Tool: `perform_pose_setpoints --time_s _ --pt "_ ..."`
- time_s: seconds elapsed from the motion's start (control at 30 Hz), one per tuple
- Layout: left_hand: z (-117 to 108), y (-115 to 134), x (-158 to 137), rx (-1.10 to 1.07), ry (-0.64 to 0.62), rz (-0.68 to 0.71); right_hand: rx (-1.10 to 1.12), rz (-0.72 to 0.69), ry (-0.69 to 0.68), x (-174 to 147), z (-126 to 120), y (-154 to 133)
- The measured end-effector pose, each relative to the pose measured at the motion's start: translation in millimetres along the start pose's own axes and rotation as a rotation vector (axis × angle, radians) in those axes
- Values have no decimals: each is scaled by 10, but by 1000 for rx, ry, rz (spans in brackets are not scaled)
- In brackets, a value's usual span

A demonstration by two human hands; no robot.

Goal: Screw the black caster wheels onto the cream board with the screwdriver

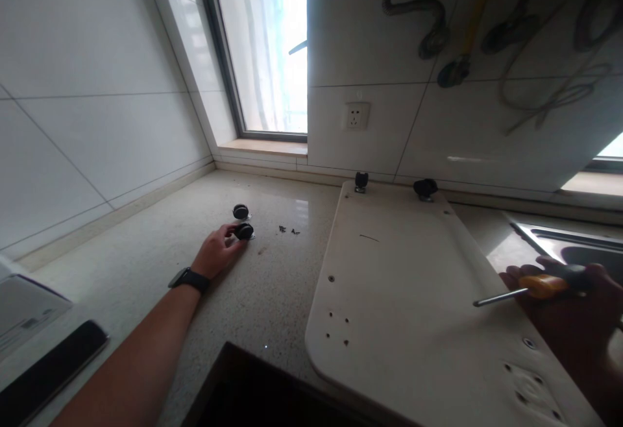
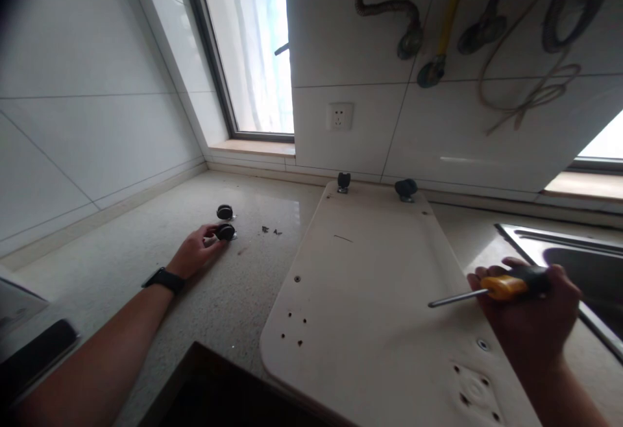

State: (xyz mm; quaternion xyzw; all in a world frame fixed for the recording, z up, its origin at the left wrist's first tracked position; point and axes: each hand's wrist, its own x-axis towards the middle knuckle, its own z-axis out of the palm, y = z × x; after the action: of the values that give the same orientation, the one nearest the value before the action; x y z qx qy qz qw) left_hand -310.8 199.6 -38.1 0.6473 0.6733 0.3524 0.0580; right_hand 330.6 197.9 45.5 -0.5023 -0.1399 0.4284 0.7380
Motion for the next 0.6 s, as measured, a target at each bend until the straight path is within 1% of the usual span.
perform_pose_setpoints --time_s 0.07,0.13,0.27,0.43,0.53,0.6 --pt "35 35 -2 -12 2 -12 76 67 6 -11 9 -10" --pt "78 90 4 -26 2 -23 92 76 7 -15 29 -13" --pt "141 218 26 -54 3 -46 109 41 -23 -11 81 19" --pt "154 375 0 -144 -3 -74 126 -5 -50 14 89 57" --pt "164 565 -37 -269 -19 -81 156 0 -59 20 59 56" --pt "166 769 -70 -376 -75 -56 188 2 -67 12 35 56"
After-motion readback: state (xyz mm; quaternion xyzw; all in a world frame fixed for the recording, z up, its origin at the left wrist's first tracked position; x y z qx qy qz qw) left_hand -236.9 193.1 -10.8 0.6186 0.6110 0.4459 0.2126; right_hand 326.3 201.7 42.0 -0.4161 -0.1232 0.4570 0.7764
